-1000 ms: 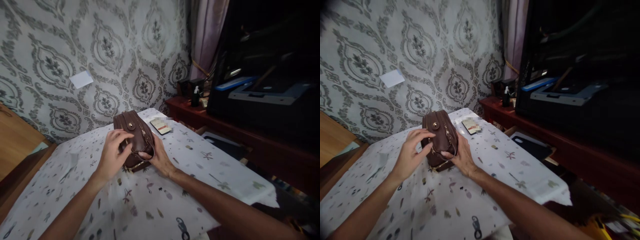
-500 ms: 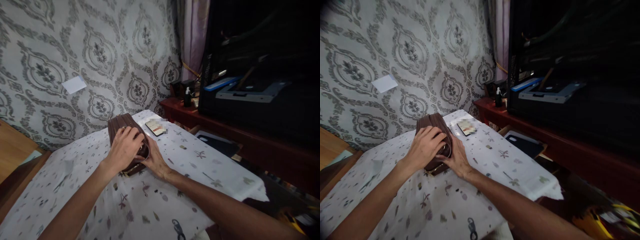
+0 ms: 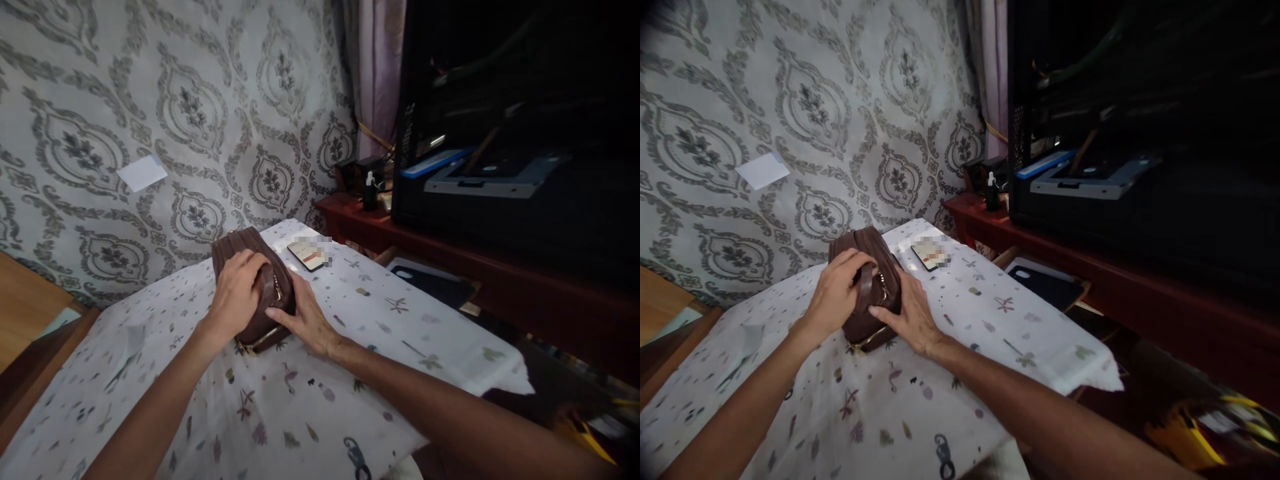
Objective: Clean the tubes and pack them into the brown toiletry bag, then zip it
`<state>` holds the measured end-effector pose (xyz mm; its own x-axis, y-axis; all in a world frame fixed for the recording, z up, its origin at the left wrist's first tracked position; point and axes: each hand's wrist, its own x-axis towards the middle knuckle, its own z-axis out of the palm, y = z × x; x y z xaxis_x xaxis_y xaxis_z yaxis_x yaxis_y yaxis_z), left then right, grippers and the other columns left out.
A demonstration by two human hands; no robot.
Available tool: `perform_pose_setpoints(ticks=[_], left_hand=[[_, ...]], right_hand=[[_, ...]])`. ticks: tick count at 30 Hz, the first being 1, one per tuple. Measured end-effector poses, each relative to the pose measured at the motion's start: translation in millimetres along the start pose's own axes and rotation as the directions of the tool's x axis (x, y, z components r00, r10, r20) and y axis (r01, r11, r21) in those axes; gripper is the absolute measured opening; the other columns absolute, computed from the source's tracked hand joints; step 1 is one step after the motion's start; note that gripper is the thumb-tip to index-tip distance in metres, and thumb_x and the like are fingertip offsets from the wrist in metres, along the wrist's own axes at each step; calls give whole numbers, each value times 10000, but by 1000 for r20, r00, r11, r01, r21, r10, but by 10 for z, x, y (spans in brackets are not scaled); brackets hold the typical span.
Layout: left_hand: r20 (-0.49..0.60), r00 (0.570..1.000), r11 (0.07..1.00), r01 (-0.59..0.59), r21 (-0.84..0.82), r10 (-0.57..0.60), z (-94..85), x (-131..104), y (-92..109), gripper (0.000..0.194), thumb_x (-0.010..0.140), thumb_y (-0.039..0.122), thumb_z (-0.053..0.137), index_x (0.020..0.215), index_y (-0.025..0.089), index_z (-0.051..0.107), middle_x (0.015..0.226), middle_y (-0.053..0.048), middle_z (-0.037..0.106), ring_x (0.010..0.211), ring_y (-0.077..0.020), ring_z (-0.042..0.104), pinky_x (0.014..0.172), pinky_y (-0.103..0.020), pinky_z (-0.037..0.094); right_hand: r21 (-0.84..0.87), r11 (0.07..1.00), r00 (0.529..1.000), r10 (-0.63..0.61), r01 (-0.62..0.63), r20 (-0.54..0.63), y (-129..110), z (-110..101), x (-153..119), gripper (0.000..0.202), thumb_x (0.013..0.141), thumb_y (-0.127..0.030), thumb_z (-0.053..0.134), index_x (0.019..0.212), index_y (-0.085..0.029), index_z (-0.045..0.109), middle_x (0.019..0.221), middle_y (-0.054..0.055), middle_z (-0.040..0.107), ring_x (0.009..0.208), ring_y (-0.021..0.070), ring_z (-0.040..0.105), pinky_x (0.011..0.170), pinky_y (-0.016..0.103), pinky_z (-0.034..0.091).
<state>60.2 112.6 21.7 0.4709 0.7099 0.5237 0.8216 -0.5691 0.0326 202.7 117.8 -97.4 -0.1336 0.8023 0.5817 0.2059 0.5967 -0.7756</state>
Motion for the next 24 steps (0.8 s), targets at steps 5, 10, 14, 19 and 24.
perform_pose_setpoints(ticks=[5,10,14,19,24], left_hand=[[-52,997,991,58,-119,-64,0,10,4,168,898,88,496,821,191,605,884,-38,577,886,-214,587,782,-334,446],[-76,992,960,80,-268,-104,6,26,-5,123,912,176,558,814,182,633,886,-37,617,861,-204,591,786,-336,441],[-110,984,947,99,-305,-139,41,8,-10,105,896,204,601,813,181,659,892,-38,635,873,-205,595,793,-339,442],[-126,981,936,95,-338,-145,60,-7,-15,121,896,235,614,809,182,679,893,-40,644,877,-202,603,794,-341,443],[-87,988,929,86,-359,-125,39,5,-31,178,894,278,613,756,184,676,852,-41,634,847,-209,598,771,-344,442]], right_hand=[[-20,1000,1000,8,-7,13,9,7,-4,825,887,-642,591,1528,-199,321,1464,150,506,1343,332,465,1136,532,380],[-2,1000,999,29,-29,-22,33,39,4,855,863,-656,617,1509,-169,341,1452,168,506,1345,344,457,1140,546,367],[2,1000,999,22,-22,-31,40,43,10,847,856,-657,630,1499,-180,354,1429,164,527,1324,349,473,1122,555,383],[1,1000,999,31,-31,-16,46,31,1,811,873,-624,632,1517,-233,332,1448,139,513,1328,344,473,1116,557,392],[14,999,1000,29,-29,-12,58,32,-4,811,879,-628,619,1514,-213,334,1445,149,510,1315,341,475,1112,562,390]])
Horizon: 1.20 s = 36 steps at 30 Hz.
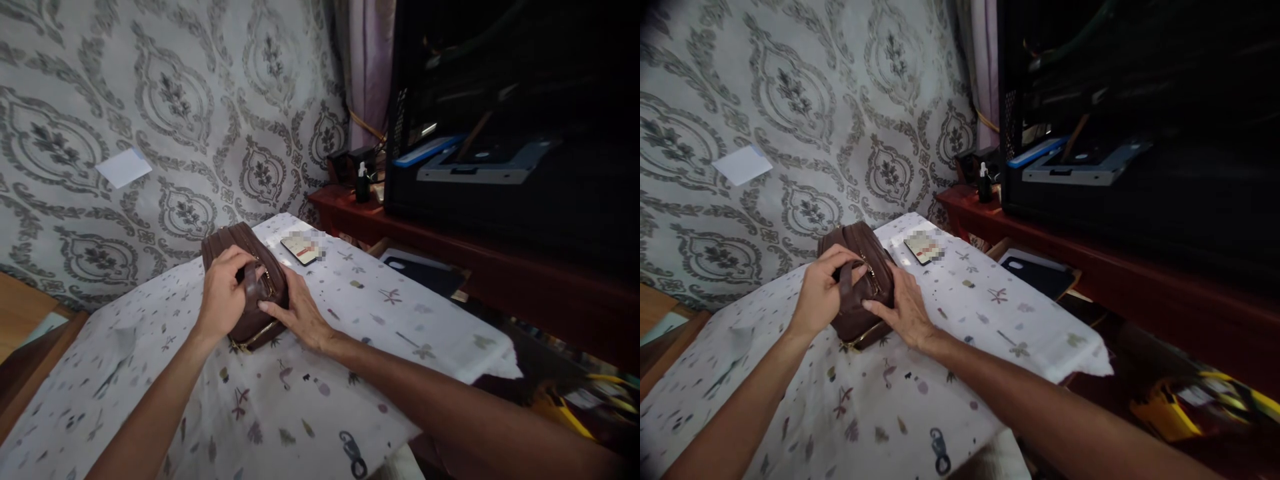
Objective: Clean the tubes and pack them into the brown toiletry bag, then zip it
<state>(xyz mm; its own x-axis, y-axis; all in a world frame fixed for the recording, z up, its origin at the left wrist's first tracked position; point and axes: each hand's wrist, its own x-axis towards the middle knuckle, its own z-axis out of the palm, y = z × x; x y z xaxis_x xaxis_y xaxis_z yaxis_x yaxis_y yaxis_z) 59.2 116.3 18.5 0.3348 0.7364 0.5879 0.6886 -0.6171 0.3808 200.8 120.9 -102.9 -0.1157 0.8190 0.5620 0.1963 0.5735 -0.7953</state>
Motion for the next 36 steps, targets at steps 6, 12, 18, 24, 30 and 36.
perform_pose_setpoints(ticks=[6,12,18,24,30,36], left_hand=[[49,999,1000,-3,-13,4,-26,0,11,174,897,278,606,780,190,700,846,-41,636,854,-214,595,778,-347,439],[107,994,999,-38,-11,39,-55,5,17,159,907,249,607,797,195,707,823,-33,640,844,-208,591,789,-350,432],[140,987,996,-80,47,72,-76,0,35,132,912,228,617,823,193,708,838,-30,644,840,-205,576,774,-349,431],[56,996,985,-82,148,75,-45,-45,53,145,913,194,606,779,180,660,880,-35,645,885,-207,561,802,-346,435],[78,995,984,-76,159,64,-40,-30,63,161,922,224,578,778,189,640,906,-45,644,931,-221,542,842,-368,439],[103,992,990,-80,112,68,-46,-18,71,165,912,246,577,773,199,652,908,-51,661,938,-237,558,848,-391,440]], right_hand=[[18,1000,1000,-9,8,8,2,-3,3,802,895,-652,575,1512,-202,329,1468,159,491,1349,339,449,1132,567,363],[11,1000,999,15,-15,30,-48,-43,2,664,973,-579,468,1502,-200,333,1483,150,482,1376,312,428,1151,545,349],[8,1000,999,25,-26,41,-60,-57,-1,659,978,-577,446,1509,-207,328,1498,139,471,1381,311,417,1164,544,332],[18,1000,997,21,-23,81,-38,-68,-7,666,995,-572,402,1542,-209,287,1555,128,414,1426,298,366,1200,537,283],[-5,1000,997,15,-15,72,-31,-63,-2,662,997,-565,399,1541,-205,288,1556,138,419,1432,310,368,1191,548,297],[-20,1000,998,1,0,67,-37,-66,-5,639,1002,-546,409,1539,-219,295,1539,132,444,1407,306,401,1177,548,324]])
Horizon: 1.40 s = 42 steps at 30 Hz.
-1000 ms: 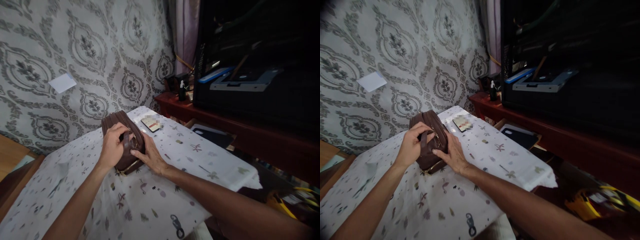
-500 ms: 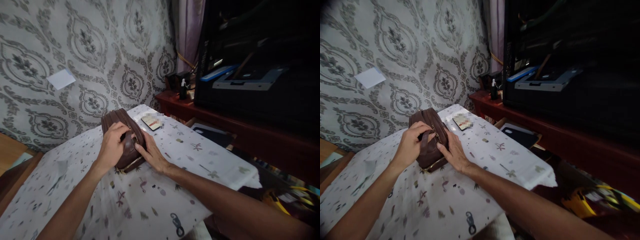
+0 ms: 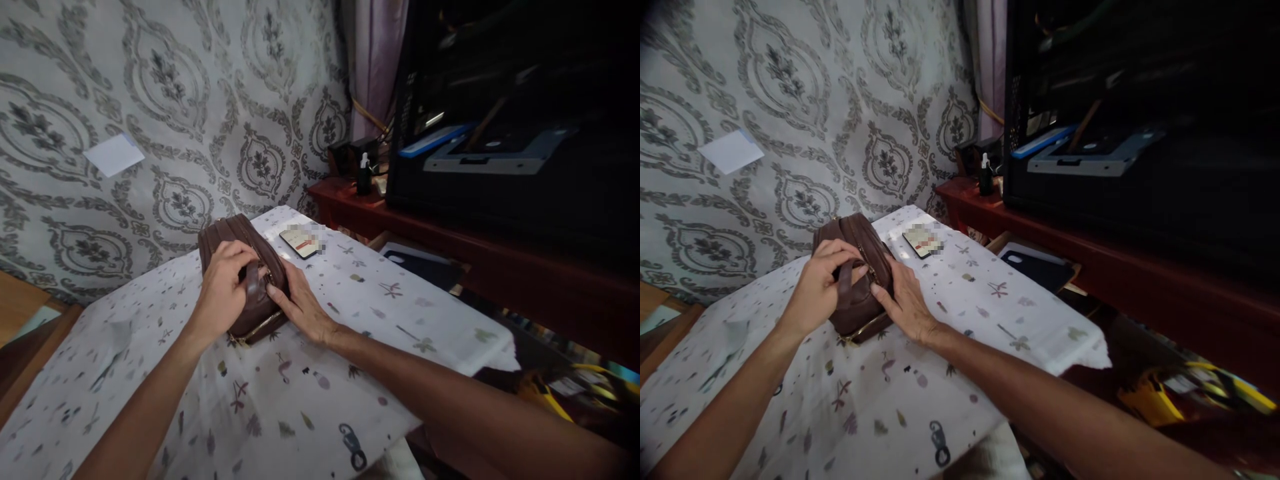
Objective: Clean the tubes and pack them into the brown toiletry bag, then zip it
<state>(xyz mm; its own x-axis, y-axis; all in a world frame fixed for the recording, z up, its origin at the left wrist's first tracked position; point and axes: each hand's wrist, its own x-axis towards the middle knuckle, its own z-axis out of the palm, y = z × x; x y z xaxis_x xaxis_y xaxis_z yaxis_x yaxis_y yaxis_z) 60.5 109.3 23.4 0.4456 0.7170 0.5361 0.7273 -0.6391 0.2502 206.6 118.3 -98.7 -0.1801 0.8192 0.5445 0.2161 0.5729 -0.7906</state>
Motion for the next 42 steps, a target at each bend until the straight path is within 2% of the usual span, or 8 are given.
perform_pose_setpoints(ticks=[9,15,19,30,34,36,38,42], left_hand=[[116,992,998,-48,34,44,-17,-25,36,196,903,200,568,726,207,652,880,-44,677,917,-237,571,852,-414,412],[122,991,997,-62,45,56,-26,-41,23,205,919,223,562,742,198,663,872,-45,672,910,-232,550,836,-409,408],[118,992,997,-53,61,46,-32,-35,19,210,920,232,569,734,198,660,869,-48,664,916,-236,541,831,-410,408],[158,981,989,-123,81,109,48,-152,84,181,882,109,571,753,207,653,847,-22,649,895,-216,550,913,-447,406],[169,977,990,-137,33,129,0,-192,74,175,904,124,570,868,218,712,906,-37,670,958,-226,564,955,-455,426],[150,979,990,-144,6,142,-52,-257,82,188,935,156,553,990,225,719,989,-57,677,1051,-238,565,955,-438,450],[66,987,989,-147,20,145,-106,-366,92,213,957,172,533,1080,230,697,1031,-70,671,1099,-245,564,944,-425,470],[-77,979,971,-177,158,191,-166,-648,57,284,933,114,526,1160,244,637,1035,-80,647,1079,-262,569,954,-458,471]], right_hand=[[13,1000,1000,9,-9,7,-25,-5,2,654,998,-557,404,1531,-195,297,1531,145,444,1414,305,391,1186,535,307],[25,1000,1000,-8,8,13,-27,-18,-1,740,955,-576,479,1535,-160,286,1535,164,430,1413,318,383,1183,544,306],[23,1000,1000,-1,0,21,-8,-16,-3,783,918,-577,555,1550,-210,271,1546,140,426,1423,328,377,1178,565,311],[2,998,998,-59,59,5,26,-7,4,792,933,-687,452,1541,-206,290,1515,157,456,1383,347,420,1146,572,343],[2,1000,1000,-28,28,12,2,-15,5,789,931,-687,457,1538,-211,294,1507,156,461,1381,341,425,1143,564,356],[19,1000,1000,-16,16,-1,-37,-22,5,787,930,-689,457,1528,-202,304,1504,164,459,1380,335,429,1149,554,354],[35,999,999,-30,32,-45,-92,-40,6,736,945,-663,455,1509,-208,327,1490,160,470,1375,320,438,1152,538,355],[7,994,970,-108,112,-219,-192,-132,20,530,971,-531,499,1411,-241,447,1356,130,558,1271,300,520,1078,504,427]])
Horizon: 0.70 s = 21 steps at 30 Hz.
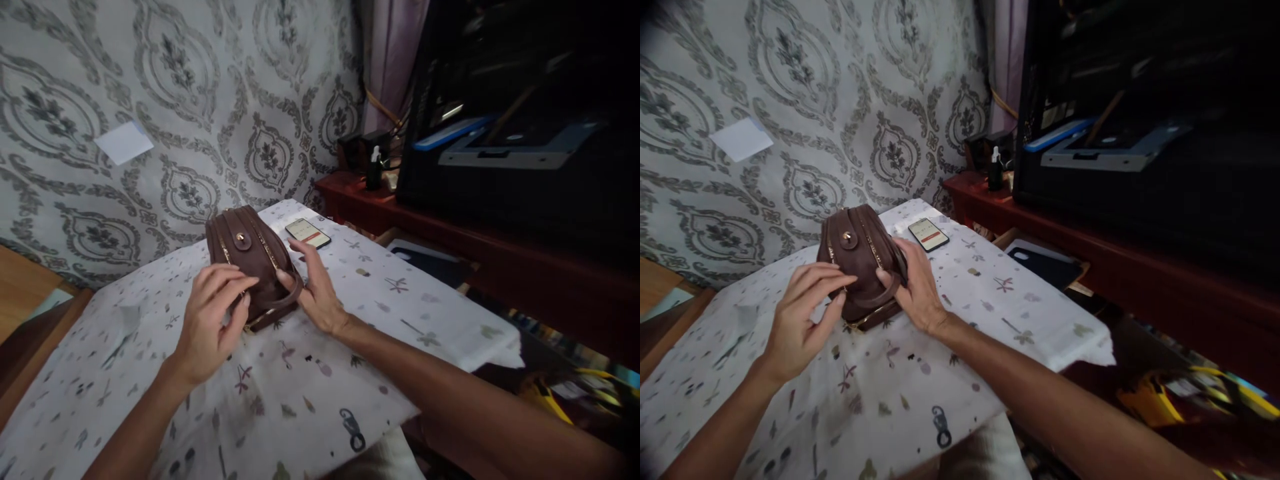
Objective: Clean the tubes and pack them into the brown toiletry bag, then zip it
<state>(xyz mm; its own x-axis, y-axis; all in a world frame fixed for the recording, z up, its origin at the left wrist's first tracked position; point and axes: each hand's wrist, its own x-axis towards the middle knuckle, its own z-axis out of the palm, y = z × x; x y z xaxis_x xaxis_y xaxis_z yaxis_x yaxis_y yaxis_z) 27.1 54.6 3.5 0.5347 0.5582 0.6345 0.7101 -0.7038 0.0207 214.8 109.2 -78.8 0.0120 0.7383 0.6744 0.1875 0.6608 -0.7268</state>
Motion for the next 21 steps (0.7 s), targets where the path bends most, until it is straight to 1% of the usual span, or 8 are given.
perform_pose_setpoints(ticks=[2,3,6,9,12,16,18,21], left_hand=[[1,1000,996,-31,84,31,3,-129,-27,341,907,89,534,1208,236,601,1091,-104,626,1106,-286,554,962,-489,470],[7,999,991,-40,127,39,15,-181,-43,365,899,84,539,1232,227,583,1121,-119,614,1126,-299,545,964,-503,471],[-5,999,970,-36,240,39,77,-277,-80,395,893,80,566,1267,207,555,1169,-147,584,1175,-326,516,973,-524,478],[-37,999,958,-26,287,38,144,-303,-83,349,889,58,585,1206,202,580,1164,-145,572,1158,-321,512,957,-508,498],[-79,996,962,-11,272,34,200,-312,-75,314,879,27,589,1148,188,601,1150,-144,571,1125,-309,516,925,-491,516],[-121,991,972,-23,233,53,252,-339,-76,339,872,6,587,1169,170,598,1138,-144,590,1128,-299,522,934,-491,516],[-123,991,972,-22,233,52,244,-347,-77,330,873,15,584,1163,171,602,1126,-140,602,1125,-298,529,937,-497,506],[-87,996,981,-18,195,36,175,-335,-92,313,886,64,568,1169,192,608,1122,-131,617,1117,-302,538,958,-524,474]], right_hand=[[-22,998,995,-62,61,-77,-24,-53,24,365,973,-443,522,1281,-251,558,1185,98,632,1123,281,588,993,484,475],[-36,994,991,-102,99,-87,-31,-75,31,277,975,-398,523,1198,-256,606,1095,81,658,1048,270,610,953,476,489],[-64,966,968,-251,249,-15,-50,-109,21,164,982,-289,506,1024,-263,663,941,59,702,914,251,642,867,458,508],[-50,934,934,-352,355,66,-69,-105,-18,168,987,-242,507,1039,-252,667,966,71,725,909,241,654,825,440,522],[-53,928,923,-361,370,134,-76,-101,-31,176,1000,-260,495,1008,-245,669,953,73,724,883,237,645,799,434,527],[-113,921,912,-341,373,227,-81,-107,14,246,1009,-272,462,830,-241,629,813,54,676,770,222,574,735,410,498],[-133,915,906,-342,381,248,-89,-108,34,268,1011,-254,446,794,-238,603,774,46,648,747,217,539,713,393,478],[-118,907,899,-371,405,233,-103,-114,35,236,1004,-219,441,823,-235,591,786,44,645,754,218,533,698,377,465]])
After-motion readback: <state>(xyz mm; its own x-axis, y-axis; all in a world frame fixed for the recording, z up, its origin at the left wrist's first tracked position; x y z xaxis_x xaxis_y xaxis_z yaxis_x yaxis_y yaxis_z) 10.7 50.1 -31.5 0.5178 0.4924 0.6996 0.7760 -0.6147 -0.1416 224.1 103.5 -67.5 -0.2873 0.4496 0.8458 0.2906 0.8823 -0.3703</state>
